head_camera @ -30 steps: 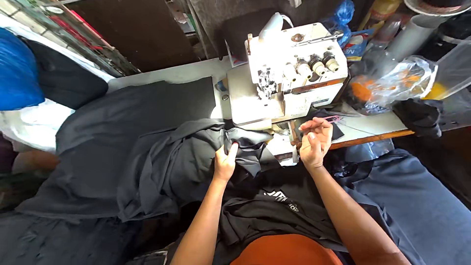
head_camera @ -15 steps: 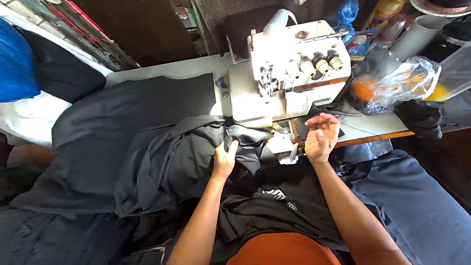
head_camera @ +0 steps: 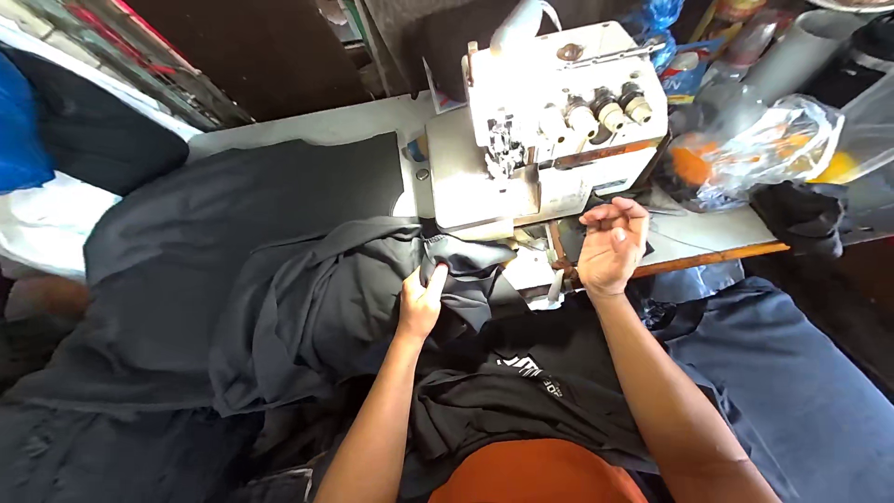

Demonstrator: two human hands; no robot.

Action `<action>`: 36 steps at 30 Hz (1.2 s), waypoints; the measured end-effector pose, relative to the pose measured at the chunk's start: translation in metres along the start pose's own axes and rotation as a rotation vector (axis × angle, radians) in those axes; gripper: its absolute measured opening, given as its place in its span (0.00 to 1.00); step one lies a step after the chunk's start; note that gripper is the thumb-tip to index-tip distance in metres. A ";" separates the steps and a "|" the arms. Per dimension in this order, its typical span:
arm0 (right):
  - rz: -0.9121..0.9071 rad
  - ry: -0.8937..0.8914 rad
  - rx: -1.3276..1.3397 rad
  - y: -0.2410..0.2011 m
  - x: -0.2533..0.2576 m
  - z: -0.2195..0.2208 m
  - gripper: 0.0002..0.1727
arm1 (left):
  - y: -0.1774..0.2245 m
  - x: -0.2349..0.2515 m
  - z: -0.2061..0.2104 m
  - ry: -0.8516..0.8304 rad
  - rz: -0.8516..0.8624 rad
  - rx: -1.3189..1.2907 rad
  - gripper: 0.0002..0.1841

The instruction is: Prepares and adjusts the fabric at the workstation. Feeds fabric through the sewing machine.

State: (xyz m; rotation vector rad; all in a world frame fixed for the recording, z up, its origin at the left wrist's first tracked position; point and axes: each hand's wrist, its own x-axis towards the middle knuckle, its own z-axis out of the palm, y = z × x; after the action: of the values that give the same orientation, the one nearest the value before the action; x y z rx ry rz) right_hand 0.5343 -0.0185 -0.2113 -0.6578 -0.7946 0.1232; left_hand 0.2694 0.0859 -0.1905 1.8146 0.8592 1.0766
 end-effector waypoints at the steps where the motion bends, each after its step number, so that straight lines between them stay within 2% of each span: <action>1: 0.006 0.002 0.010 0.000 -0.001 0.000 0.23 | 0.001 0.000 0.000 0.003 0.000 -0.002 0.09; 6: 0.050 -0.061 0.040 -0.012 -0.033 -0.007 0.21 | 0.005 0.001 0.001 0.028 0.023 -0.002 0.09; 14: 0.014 0.048 0.029 0.005 0.009 0.004 0.19 | -0.002 0.004 0.001 -0.004 -0.052 -0.181 0.06; 18: -0.048 -0.184 -0.406 -0.020 -0.011 0.012 0.12 | 0.006 0.008 0.003 -0.015 -0.118 -0.328 0.08; 20: -0.046 -0.334 -0.585 -0.036 -0.033 0.028 0.12 | 0.017 0.006 0.005 -0.018 -0.165 -0.385 0.08; 23: 0.115 -0.573 -1.011 -0.047 -0.066 0.058 0.21 | 0.047 -0.003 0.006 0.026 -0.317 -0.561 0.12; 24: 0.183 -0.639 -1.112 -0.044 -0.071 0.063 0.21 | 0.062 -0.007 0.003 0.054 -0.373 -0.630 0.14; 26: 0.227 -0.693 -1.092 -0.038 -0.070 0.070 0.13 | 0.093 -0.010 -0.009 0.150 -0.474 -0.733 0.15; 28: 0.283 -0.753 -0.877 -0.043 -0.062 0.082 0.10 | 0.120 -0.011 -0.028 0.326 -0.493 -0.754 0.18; 29: 0.326 -0.781 -0.745 -0.047 -0.058 0.091 0.12 | 0.130 -0.010 -0.039 0.440 -0.427 -0.760 0.18; 31: 0.374 -0.781 -0.493 -0.056 -0.051 0.114 0.13 | 0.146 0.005 -0.065 0.621 -0.123 -0.766 0.19; 33: 0.358 -0.721 -0.309 -0.063 -0.048 0.137 0.08 | 0.156 0.041 -0.092 0.590 0.297 -0.670 0.21; 34: 0.353 -0.668 -0.260 -0.067 -0.045 0.146 0.06 | 0.163 0.068 -0.099 0.564 0.448 -0.535 0.21; 35: 0.361 -0.601 -0.245 -0.069 -0.042 0.151 0.05 | 0.170 0.098 -0.097 0.579 0.506 -0.354 0.20; 36: 0.379 -0.524 -0.254 -0.069 -0.040 0.151 0.06 | 0.174 0.126 -0.088 0.526 0.507 -0.168 0.20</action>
State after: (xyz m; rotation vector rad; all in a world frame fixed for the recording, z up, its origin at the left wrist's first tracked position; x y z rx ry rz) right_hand 0.3915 -0.0113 -0.1170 -1.0353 -1.1922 0.5635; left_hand 0.2636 0.1486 0.0327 1.6666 0.5756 1.9471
